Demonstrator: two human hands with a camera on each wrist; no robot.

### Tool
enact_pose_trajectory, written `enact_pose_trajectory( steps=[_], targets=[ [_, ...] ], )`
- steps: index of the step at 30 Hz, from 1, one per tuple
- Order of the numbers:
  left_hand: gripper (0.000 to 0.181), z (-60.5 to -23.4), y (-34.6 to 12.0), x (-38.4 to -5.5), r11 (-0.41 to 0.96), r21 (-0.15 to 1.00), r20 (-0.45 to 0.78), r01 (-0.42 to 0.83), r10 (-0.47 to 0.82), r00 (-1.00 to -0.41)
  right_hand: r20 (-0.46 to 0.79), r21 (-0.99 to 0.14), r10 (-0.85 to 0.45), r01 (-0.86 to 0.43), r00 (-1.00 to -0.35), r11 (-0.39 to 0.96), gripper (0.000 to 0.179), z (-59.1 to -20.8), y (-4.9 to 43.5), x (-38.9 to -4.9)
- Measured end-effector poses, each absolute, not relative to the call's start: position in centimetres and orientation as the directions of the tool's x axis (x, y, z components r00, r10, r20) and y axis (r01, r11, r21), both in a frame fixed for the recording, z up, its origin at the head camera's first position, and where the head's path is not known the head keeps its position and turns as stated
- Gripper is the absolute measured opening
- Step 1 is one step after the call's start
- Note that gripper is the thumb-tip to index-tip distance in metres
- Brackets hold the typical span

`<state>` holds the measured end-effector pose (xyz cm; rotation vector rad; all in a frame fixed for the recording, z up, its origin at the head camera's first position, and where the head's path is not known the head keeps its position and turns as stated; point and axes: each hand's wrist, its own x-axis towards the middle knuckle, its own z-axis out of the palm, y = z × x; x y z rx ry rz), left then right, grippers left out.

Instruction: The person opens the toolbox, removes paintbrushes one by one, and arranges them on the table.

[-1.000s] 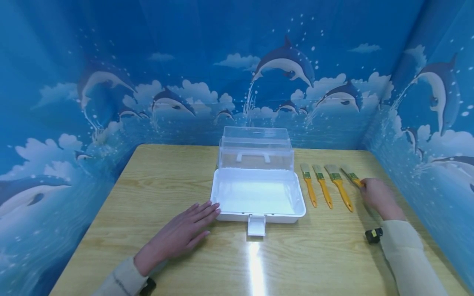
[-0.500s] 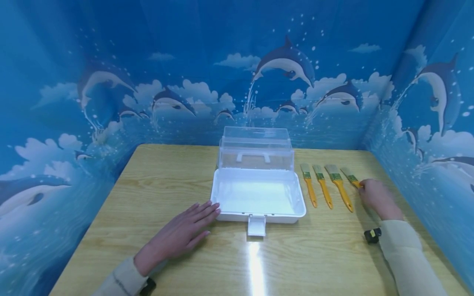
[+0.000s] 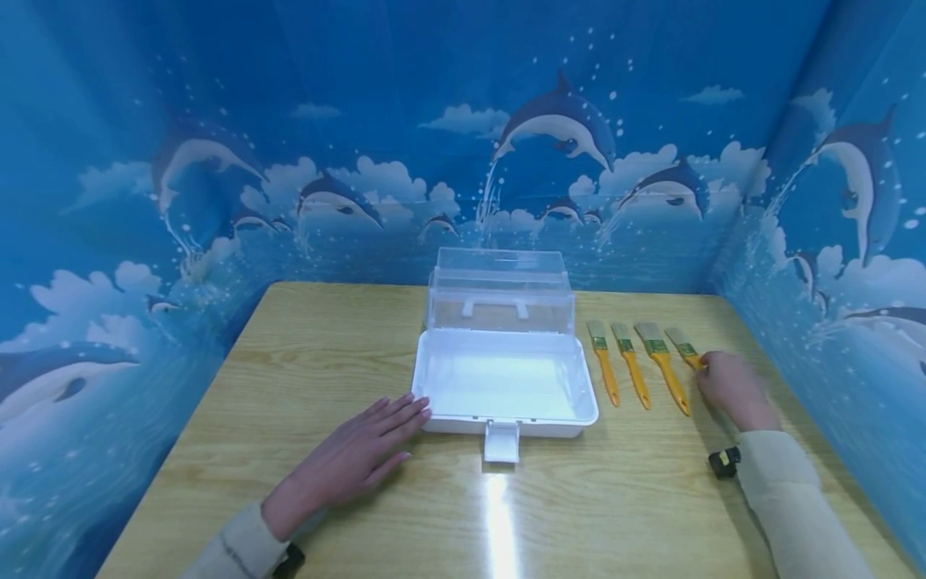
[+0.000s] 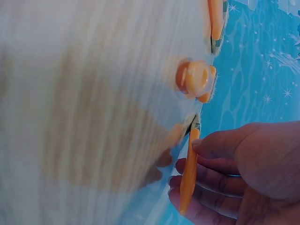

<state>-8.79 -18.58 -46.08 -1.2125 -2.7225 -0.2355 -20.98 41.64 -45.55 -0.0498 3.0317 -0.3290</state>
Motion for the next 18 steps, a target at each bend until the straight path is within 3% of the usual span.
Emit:
enact_pose_trajectory(
  steps=[18],
  targets=[
    [0.061, -45.84, -18.59, -8.69, 0.666, 0.095, 0.183, 0.740, 0.719, -0.671, -0.106, -0.237, -0.054, -0.028, -0.993, 0.971, 0.035, -45.53, 41.37, -20.87]
  ],
)
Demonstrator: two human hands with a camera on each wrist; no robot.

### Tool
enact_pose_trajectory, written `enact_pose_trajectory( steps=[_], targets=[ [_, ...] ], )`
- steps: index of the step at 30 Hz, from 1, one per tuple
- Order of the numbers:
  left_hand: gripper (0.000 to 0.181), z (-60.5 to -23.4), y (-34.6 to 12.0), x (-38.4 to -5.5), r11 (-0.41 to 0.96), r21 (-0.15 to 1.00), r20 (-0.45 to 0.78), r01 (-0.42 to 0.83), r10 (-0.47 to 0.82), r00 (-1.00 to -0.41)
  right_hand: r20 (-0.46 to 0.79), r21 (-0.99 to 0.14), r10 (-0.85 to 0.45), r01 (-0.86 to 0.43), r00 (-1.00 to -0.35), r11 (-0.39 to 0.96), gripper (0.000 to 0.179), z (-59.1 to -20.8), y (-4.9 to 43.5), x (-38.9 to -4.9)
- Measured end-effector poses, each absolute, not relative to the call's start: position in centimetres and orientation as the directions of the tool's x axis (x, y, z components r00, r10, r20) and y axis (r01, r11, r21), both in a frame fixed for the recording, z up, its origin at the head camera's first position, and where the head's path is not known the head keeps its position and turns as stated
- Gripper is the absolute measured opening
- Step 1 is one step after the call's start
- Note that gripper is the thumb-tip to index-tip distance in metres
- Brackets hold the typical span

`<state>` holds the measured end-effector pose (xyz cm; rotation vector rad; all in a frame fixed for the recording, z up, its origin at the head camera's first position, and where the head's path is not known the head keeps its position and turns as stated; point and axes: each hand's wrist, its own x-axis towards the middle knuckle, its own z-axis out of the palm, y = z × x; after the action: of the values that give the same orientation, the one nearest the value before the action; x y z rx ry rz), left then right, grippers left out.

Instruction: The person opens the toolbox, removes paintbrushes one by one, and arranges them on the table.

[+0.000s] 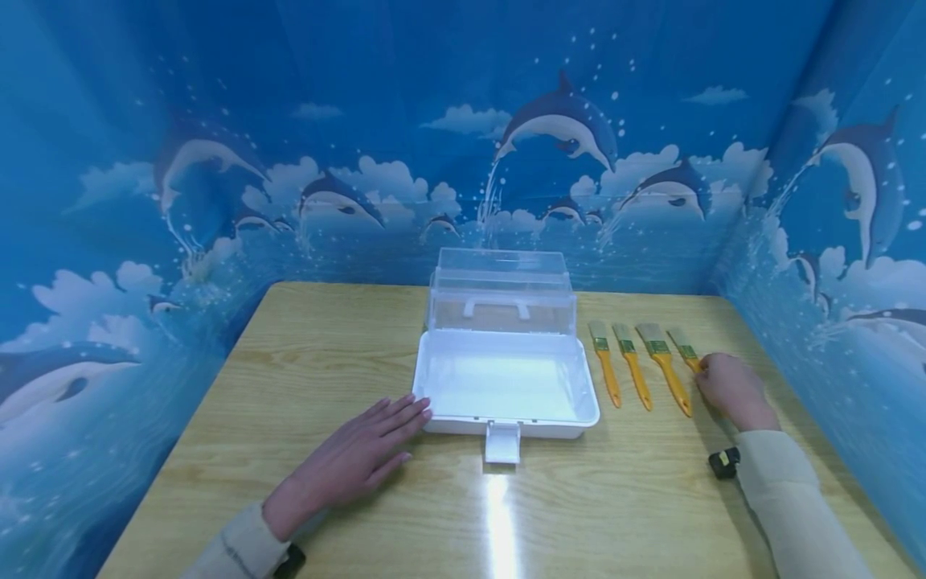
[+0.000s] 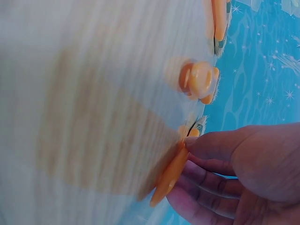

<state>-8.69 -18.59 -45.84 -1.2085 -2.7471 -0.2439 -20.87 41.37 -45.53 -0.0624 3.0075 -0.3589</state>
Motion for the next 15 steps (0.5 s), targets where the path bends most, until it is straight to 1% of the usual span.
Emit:
enact_pose_trajectory(
  steps=[11, 15],
  targets=[
    [0.063, -46.03, -18.41, -8.85, 0.663, 0.090, 0.205, 0.743, 0.718, -0.665, -0.111, -0.239, -0.046, -0.018, -0.993, 0.971, 0.035, -45.63, 41.49, -20.93],
    [0.063, -46.01, -18.30, -8.84, 0.669, 0.097, 0.202, 0.737, 0.711, -0.673, -0.129, -0.246, -0.035, -0.003, -0.991, 0.969, 0.030, -45.50, 41.38, -20.85]
  ],
)
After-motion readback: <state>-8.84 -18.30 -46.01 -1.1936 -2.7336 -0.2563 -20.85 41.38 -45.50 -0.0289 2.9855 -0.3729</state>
